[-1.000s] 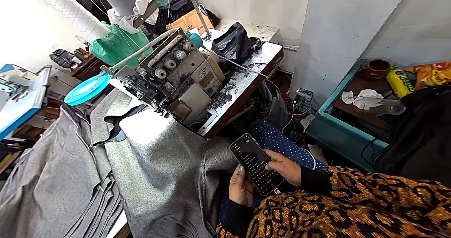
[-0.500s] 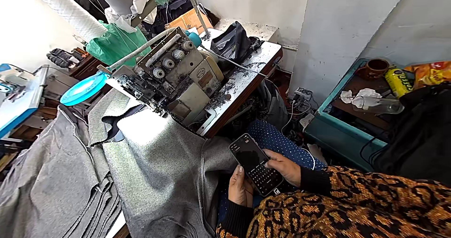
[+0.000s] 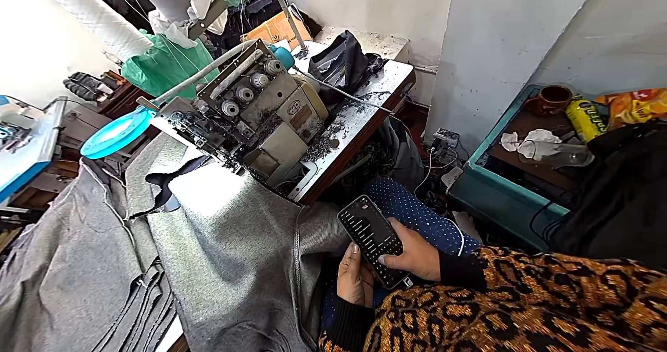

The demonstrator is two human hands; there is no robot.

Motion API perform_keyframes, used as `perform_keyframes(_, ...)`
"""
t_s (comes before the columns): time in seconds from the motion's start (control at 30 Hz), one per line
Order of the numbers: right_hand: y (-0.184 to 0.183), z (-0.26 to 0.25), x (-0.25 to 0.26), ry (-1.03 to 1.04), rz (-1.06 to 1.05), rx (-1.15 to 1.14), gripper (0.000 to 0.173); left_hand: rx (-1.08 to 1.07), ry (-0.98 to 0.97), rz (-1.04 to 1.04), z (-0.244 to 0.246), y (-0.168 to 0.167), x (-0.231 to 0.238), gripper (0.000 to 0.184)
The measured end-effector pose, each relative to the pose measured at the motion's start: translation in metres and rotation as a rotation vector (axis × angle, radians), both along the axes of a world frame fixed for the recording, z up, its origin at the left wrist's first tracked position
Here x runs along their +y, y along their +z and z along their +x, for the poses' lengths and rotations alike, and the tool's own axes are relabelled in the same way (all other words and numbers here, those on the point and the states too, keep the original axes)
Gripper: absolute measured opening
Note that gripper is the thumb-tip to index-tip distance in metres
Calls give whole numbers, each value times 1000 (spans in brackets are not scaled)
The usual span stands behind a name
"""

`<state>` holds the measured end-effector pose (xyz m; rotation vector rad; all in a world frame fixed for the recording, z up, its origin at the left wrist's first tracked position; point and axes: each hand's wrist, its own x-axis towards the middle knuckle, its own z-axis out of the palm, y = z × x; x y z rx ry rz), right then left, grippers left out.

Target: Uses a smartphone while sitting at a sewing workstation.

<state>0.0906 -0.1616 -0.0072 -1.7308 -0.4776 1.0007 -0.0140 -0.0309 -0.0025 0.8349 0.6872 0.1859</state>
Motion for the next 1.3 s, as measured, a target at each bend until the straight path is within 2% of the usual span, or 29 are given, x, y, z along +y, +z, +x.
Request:
perform_keyframes(0.3, 7, 0, 5, 30, -128, -45, 91, -6, -7, 20, 1, 1, -1, 35)
perform_keyframes(0.4, -1, 0, 2, -21, 19, 40, 83, 2, 7, 18, 1, 1, 0, 35)
perform_keyframes(0.5, -6, 2, -1, -56, 186, 231, 66, 20, 16, 9, 0, 0, 2, 35)
perform_keyframes(0.57, -8, 5, -5, -44, 261, 357, 61, 32, 23, 5, -1, 0, 3, 35)
perform_keyframes(0.67, -14, 9, -12, 3, 331, 508, 68, 46, 33, 9, -1, 0, 4, 35)
perform_keyframes(0.77, -15, 11, -16, 33, 344, 547, 73, 37, 35, 8, 0, 0, 4, 35)
perform_keyframes(1.0, -13, 11, -14, 44, 318, 528, 77, 33, 36, 7, 0, -1, 5, 35)
perform_keyframes(1.3, -12, 10, -14, 23, 313, 539, 73, 28, 51, -3, -1, -2, 5, 35)
